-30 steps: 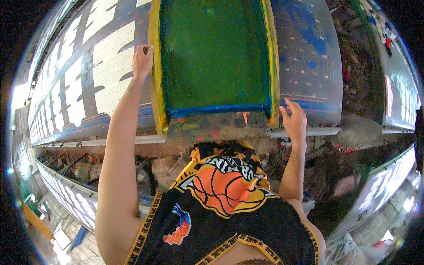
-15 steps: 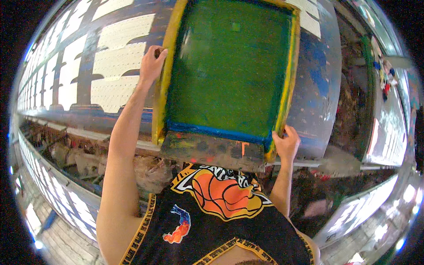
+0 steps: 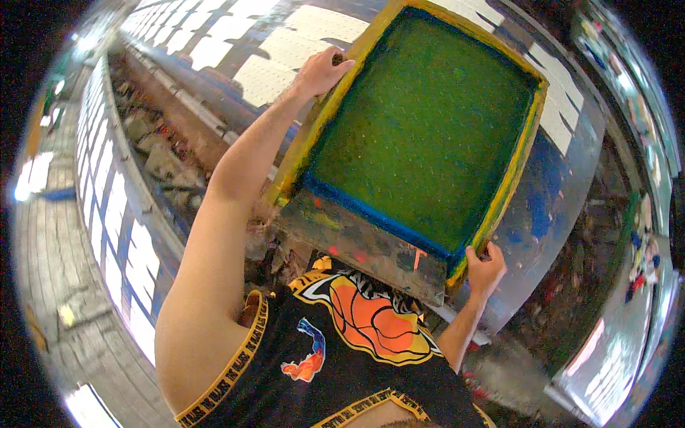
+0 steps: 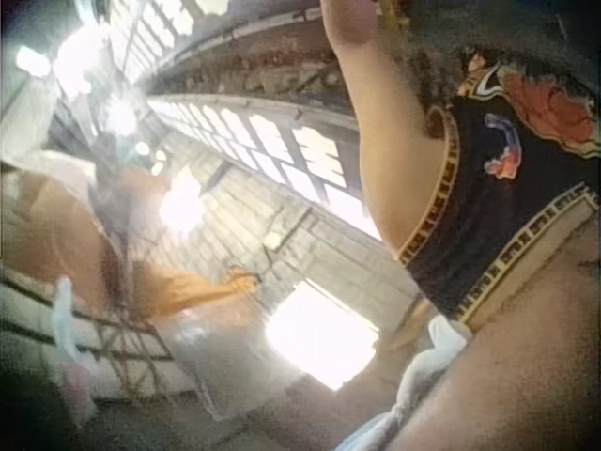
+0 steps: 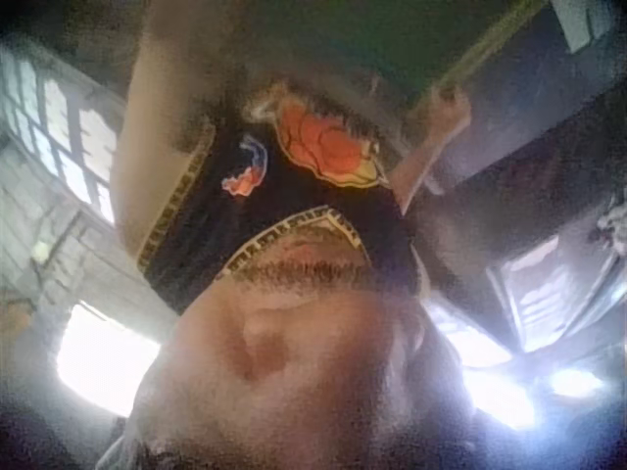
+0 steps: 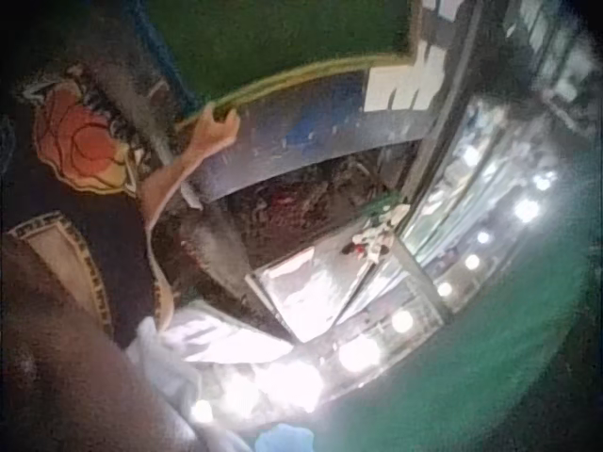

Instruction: The person repeatedly applies green ink to a screen-printing frame using a squeegee, then pulls the squeegee across the mesh to transfer ink onto a fabric item below. The process is repeated multiple times in a consistent cycle.

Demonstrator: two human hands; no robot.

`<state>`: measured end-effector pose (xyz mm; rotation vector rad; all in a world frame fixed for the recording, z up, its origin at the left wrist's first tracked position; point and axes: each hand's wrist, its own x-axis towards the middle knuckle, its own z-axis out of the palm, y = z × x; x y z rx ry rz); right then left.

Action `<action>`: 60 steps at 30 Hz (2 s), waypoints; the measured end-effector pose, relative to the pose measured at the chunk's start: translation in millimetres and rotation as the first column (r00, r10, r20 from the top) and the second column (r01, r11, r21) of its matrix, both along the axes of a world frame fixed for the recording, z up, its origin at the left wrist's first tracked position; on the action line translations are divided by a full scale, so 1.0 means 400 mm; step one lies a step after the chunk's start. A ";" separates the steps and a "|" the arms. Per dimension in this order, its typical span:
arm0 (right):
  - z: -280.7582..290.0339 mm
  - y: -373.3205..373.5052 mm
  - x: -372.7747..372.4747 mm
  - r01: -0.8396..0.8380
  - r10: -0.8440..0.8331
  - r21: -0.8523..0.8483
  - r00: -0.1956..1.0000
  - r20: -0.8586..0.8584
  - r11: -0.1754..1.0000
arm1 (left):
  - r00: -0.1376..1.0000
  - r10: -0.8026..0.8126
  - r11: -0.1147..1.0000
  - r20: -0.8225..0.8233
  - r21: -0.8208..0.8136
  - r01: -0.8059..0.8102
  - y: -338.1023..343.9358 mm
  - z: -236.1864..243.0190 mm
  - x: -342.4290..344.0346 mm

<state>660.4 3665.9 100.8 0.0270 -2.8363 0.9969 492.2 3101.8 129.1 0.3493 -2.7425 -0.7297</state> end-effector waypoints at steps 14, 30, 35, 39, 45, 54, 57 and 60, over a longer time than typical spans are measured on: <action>-0.101 -0.059 -0.225 -0.782 0.782 -0.088 0.622 -0.041 0.617 | 0.702 0.707 0.707 -0.085 0.046 -0.706 0.077 0.063 0.944; 0.012 -0.846 -0.043 -0.943 0.947 0.091 -0.322 -0.005 -0.320 | -0.163 0.977 -0.161 -0.141 0.025 -0.987 0.503 -0.045 1.871; 0.067 -1.044 0.152 -0.821 0.816 0.128 -0.569 -0.107 -0.556 | -0.417 0.896 -0.408 -0.152 0.086 -0.909 0.695 -0.056 2.050; 0.105 -1.137 0.322 -0.685 0.684 0.115 -0.728 -0.055 -0.720 | -0.546 0.808 -0.537 -0.221 0.105 -0.837 0.895 -0.058 2.132; 0.100 -1.289 0.627 -0.535 0.548 0.175 -0.836 0.026 -0.826 | -0.687 0.698 -0.698 -0.202 0.020 -0.716 1.054 -0.055 2.301; -0.066 -1.410 0.778 -0.339 0.373 0.188 -0.907 0.192 -0.922 | -0.869 0.484 -0.867 -0.106 0.075 -0.493 1.224 -0.201 2.159; -0.074 -1.409 0.767 -0.274 0.307 0.177 -0.931 0.196 -0.945 | -0.890 0.447 -0.890 -0.087 0.059 -0.453 1.247 -0.221 2.112; -0.078 -1.391 0.776 -0.239 0.269 0.179 -0.949 0.167 -0.954 | -0.902 0.428 -0.901 -0.058 0.057 -0.431 1.277 -0.234 2.098</action>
